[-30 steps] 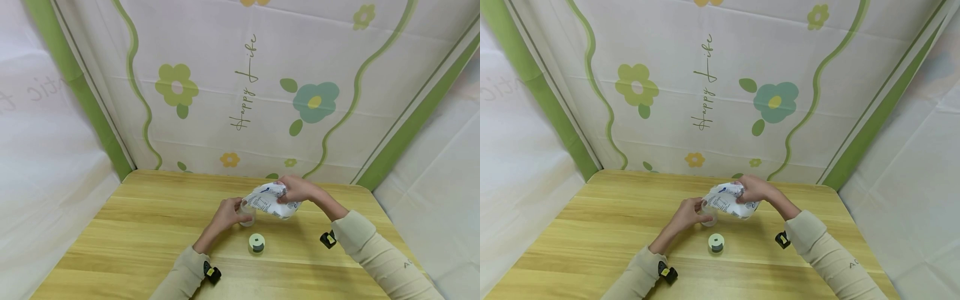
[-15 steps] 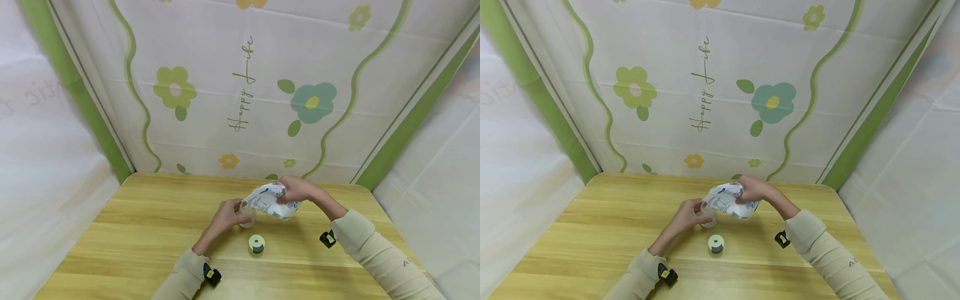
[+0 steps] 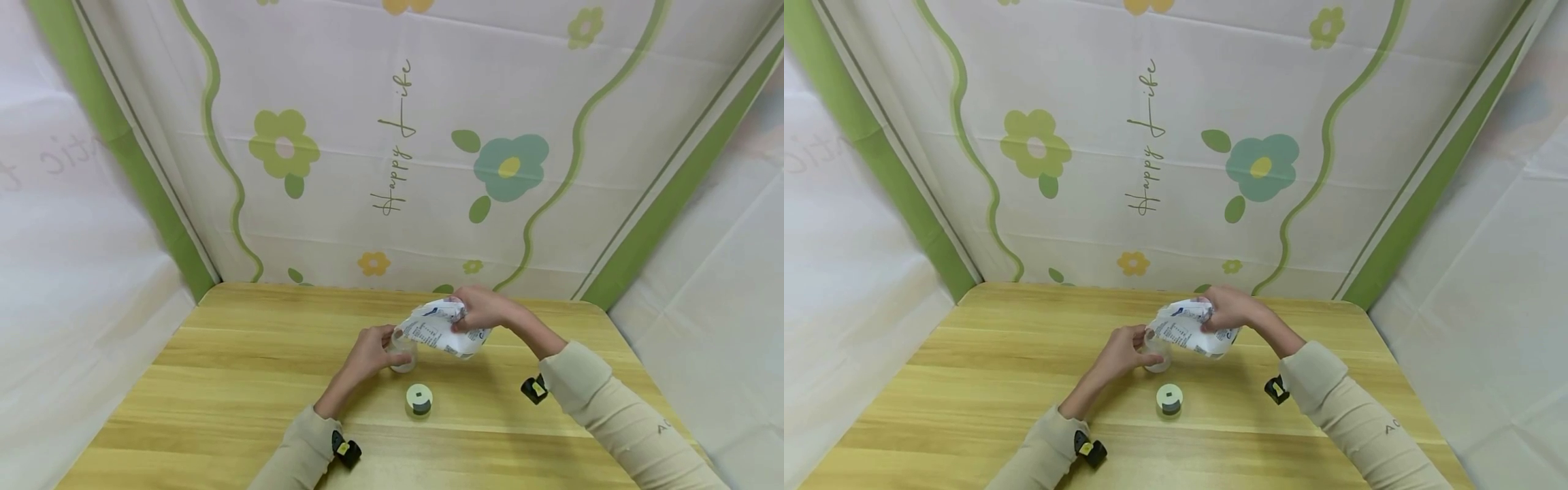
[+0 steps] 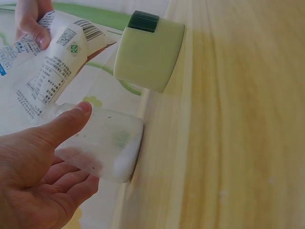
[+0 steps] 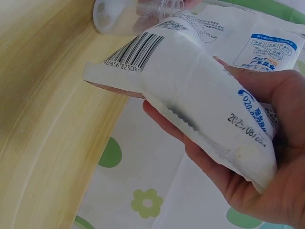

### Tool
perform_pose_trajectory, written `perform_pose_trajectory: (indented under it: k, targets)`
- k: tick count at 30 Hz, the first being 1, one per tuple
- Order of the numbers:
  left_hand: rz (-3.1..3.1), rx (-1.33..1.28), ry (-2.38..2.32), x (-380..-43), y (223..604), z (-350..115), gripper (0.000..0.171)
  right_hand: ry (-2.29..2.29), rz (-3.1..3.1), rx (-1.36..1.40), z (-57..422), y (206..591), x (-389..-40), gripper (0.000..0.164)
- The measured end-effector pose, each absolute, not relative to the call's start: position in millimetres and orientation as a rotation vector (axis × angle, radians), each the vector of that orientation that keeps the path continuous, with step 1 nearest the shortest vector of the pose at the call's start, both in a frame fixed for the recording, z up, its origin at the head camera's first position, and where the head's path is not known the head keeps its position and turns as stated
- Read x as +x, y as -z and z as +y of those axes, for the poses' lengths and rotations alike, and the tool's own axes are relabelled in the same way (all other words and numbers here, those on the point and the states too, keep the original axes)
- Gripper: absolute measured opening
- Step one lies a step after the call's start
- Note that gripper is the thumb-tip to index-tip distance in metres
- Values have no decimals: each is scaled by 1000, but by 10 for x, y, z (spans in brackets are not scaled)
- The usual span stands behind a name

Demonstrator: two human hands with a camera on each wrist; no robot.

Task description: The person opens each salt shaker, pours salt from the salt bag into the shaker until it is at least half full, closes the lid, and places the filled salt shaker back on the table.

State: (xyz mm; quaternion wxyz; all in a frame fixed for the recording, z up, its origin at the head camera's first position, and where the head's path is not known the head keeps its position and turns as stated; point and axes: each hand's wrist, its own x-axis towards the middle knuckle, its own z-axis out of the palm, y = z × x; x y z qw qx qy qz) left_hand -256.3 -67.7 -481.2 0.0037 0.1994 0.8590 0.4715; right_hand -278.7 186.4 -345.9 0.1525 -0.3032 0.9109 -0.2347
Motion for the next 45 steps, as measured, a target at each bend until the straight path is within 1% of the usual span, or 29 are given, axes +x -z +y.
perform_pose_trajectory:
  k: [5,14,21,33,45]
  targets:
    - [2690,621,-1477,-2552,4791,-681,55,656,2614,-893,1858,3441,-2787,25]
    - [2698,627,-1465,-2555,4805,-674,56,642,2602,-902,1849,3406,-2788,29]
    - [2694,654,-1478,-2558,4815,-677,55,637,2602,-918,1836,3396,-2797,28]
    - [2709,658,-1460,-2558,4817,-672,54,636,2604,-886,1836,3412,-2793,29]
    - [2714,668,-1452,-2565,4820,-679,54,618,2603,-899,1819,3389,-2782,27]
